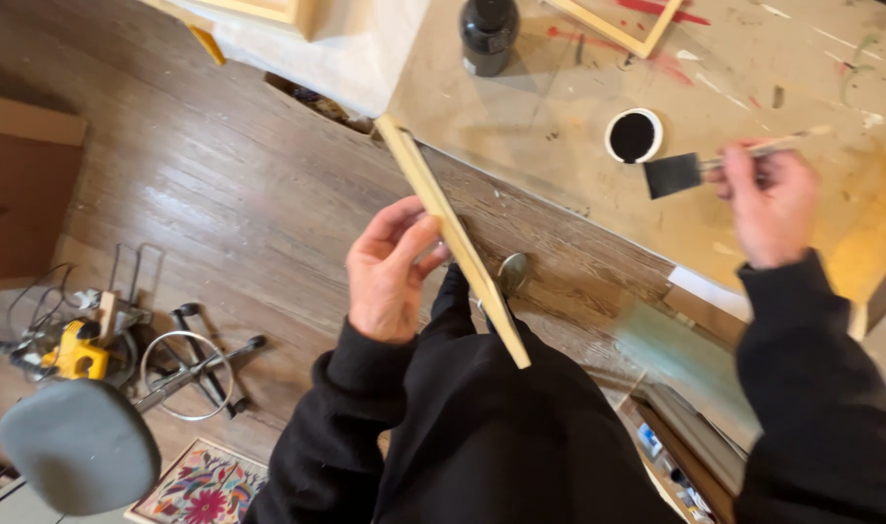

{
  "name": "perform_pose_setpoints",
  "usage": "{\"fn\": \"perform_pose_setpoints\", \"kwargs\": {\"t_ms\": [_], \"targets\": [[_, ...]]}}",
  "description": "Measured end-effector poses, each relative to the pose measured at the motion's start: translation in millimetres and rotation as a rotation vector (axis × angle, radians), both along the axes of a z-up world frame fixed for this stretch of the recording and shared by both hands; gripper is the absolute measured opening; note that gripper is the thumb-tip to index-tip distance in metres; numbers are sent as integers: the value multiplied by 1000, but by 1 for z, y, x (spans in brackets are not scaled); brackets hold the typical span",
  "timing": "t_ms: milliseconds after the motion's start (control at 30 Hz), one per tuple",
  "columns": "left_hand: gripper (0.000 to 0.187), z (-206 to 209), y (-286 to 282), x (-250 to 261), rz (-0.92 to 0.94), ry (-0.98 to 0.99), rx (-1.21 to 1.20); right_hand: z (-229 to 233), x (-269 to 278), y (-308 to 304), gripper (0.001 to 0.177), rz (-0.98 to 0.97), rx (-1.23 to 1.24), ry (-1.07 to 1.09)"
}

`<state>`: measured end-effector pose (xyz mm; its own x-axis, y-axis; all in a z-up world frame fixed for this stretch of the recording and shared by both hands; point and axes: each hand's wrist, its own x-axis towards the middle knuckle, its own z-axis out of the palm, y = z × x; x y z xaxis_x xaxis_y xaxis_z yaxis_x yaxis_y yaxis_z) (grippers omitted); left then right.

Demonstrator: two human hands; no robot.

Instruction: Painting wooden picture frames with black paint using a foam brush.

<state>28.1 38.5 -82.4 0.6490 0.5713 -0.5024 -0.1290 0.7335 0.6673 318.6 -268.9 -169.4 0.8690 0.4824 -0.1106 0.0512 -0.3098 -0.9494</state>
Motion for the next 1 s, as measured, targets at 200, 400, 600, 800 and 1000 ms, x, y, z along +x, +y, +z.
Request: {"fn": "perform_pose_setpoints", "kwargs": {"t_ms": [200, 400, 600, 800, 1000], "targets": [[26, 11, -11, 18, -52, -20, -38, 122, -47, 34, 11, 125, 215, 176], [26, 18, -24, 28, -150, -91, -67, 192, -79, 70, 11, 536, -13, -65], [29, 24, -32, 34, -211, -87, -35, 216, -96, 99, 10, 763, -202, -181], [29, 25, -32, 36, -243, -115, -22, 214, -100, 108, 13, 807, -225, -226], [29, 29, -32, 36, -254, -139, -32, 219, -93, 123, 17, 799, -292, -264]]}}
